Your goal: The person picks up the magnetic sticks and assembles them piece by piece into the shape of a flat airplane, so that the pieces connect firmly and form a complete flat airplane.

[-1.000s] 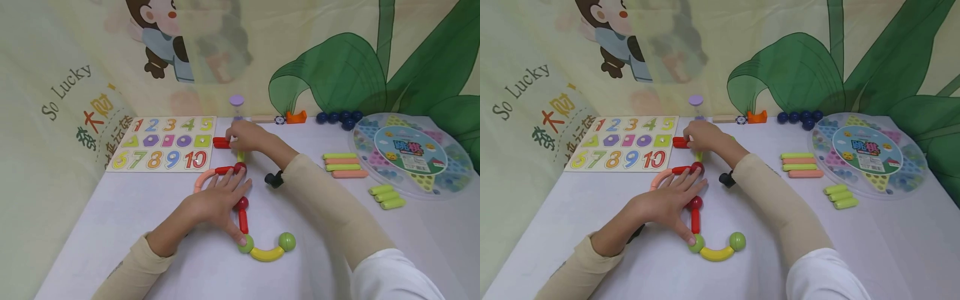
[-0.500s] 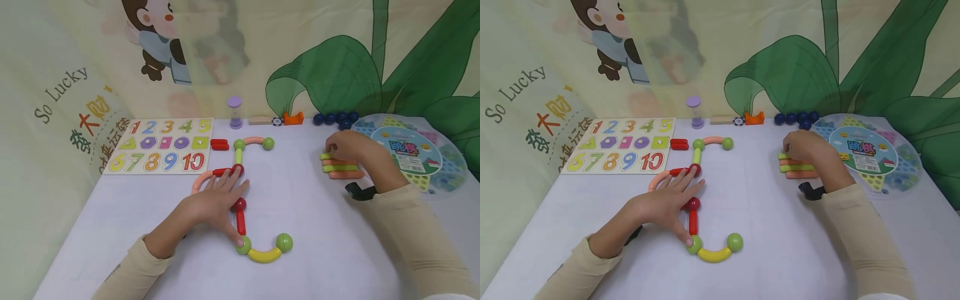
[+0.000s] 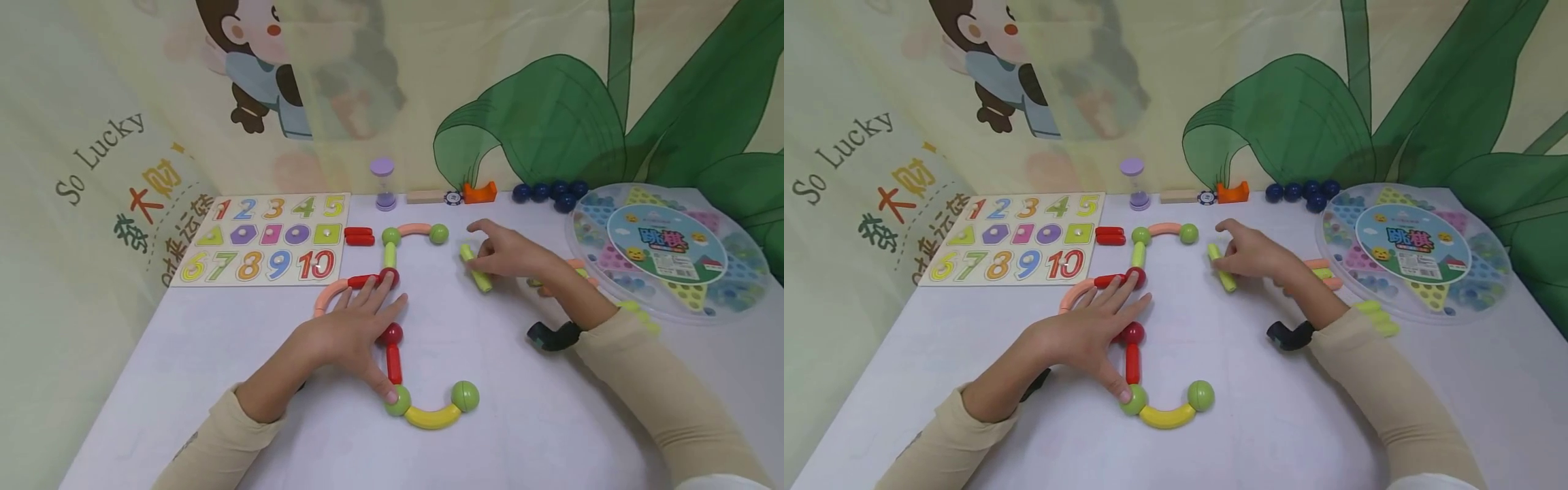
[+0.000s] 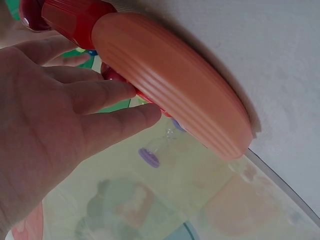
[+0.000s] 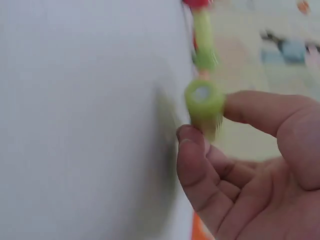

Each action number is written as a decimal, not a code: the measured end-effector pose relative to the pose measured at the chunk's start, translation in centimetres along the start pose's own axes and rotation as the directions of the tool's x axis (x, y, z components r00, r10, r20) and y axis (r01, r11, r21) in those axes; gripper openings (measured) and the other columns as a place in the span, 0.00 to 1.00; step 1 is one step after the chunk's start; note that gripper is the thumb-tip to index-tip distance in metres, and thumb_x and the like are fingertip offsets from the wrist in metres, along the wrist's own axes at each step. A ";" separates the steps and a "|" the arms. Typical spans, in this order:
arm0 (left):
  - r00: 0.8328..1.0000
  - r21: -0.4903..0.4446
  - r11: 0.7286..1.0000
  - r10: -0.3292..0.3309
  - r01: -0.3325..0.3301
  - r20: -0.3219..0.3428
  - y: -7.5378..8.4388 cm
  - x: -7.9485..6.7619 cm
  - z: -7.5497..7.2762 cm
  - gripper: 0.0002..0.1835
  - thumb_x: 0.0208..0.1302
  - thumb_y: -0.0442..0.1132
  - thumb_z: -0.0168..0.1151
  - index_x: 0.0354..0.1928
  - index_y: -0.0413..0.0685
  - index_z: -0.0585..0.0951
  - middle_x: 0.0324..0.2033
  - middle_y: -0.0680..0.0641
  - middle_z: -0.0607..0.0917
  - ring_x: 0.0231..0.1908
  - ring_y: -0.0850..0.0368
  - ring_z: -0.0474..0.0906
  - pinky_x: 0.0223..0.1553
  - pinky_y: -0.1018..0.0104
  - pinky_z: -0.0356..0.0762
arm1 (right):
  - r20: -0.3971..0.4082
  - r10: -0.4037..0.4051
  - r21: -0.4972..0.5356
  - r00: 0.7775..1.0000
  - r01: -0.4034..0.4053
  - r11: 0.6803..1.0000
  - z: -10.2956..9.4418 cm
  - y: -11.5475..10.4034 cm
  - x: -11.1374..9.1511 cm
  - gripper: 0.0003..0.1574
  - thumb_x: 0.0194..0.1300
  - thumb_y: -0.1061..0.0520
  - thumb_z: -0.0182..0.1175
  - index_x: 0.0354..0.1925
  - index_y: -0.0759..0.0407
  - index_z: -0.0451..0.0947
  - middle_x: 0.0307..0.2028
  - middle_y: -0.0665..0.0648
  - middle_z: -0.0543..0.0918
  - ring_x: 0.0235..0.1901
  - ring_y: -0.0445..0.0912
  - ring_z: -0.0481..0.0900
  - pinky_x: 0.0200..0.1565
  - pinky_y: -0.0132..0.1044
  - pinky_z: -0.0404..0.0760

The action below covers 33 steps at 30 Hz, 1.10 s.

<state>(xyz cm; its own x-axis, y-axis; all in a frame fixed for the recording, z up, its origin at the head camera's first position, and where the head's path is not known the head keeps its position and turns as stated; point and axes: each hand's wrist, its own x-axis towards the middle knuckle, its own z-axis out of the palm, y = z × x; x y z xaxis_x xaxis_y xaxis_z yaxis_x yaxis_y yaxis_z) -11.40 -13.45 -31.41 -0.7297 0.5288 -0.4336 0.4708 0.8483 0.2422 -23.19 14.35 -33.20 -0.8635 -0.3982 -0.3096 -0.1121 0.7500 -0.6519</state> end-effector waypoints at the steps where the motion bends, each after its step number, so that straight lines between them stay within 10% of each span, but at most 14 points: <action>1: 1.000 0.001 1.000 0.000 0.000 -0.001 -0.1 0.0 0.0 0.70 0.17 0.80 0.60 0.70 0.64 0.44 0.69 0.51 0.36 0.67 0.48 0.28 0.61 0.41 0.35 | 0.022 0.016 0.021 1.000 -0.016 1.000 0.8 -0.5 0.2 0.46 0.57 0.51 0.62 0.66 0.54 0.48 0.30 0.58 0.77 0.26 0.50 0.73 0.29 0.37 0.75; 15: 1.000 0.006 1.000 -0.001 0.001 -0.009 -0.1 -0.2 -0.1 0.70 0.18 0.79 0.61 0.70 0.63 0.46 0.69 0.50 0.38 0.67 0.48 0.30 0.60 0.40 0.35 | -0.144 0.040 0.020 0.989 -0.038 0.999 3.2 -3.4 3.6 0.49 0.60 0.49 0.57 0.69 0.51 0.40 0.28 0.59 0.76 0.22 0.51 0.74 0.23 0.37 0.76; 23: 1.000 0.014 1.000 0.010 -0.010 -0.006 0.1 -0.1 -0.2 0.70 0.18 0.78 0.61 0.70 0.63 0.45 0.69 0.50 0.37 0.67 0.47 0.30 0.61 0.41 0.34 | -0.149 -0.150 -0.296 0.977 0.100 0.950 -1.1 -0.5 -2.3 0.15 0.59 0.62 0.56 0.47 0.59 0.76 0.32 0.55 0.78 0.31 0.49 0.72 0.33 0.39 0.75; 33: 1.000 0.004 1.000 -0.015 0.015 0.005 0.1 -0.1 -0.3 0.69 0.18 0.77 0.63 0.70 0.64 0.47 0.69 0.50 0.37 0.67 0.47 0.29 0.61 0.41 0.36 | -0.055 -0.046 -0.524 0.997 0.010 0.852 -5.4 5.4 -5.5 0.11 0.58 0.63 0.58 0.40 0.59 0.81 0.40 0.59 0.80 0.42 0.55 0.74 0.43 0.54 0.73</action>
<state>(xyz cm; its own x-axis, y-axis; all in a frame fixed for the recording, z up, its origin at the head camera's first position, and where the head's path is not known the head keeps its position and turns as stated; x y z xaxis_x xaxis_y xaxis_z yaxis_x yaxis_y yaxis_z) -11.38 -13.41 -31.11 -0.7340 0.5161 -0.4415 0.4619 0.8559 0.2325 -21.72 23.43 -31.26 -0.8833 -0.4024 -0.2405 -0.3619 0.9114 -0.1959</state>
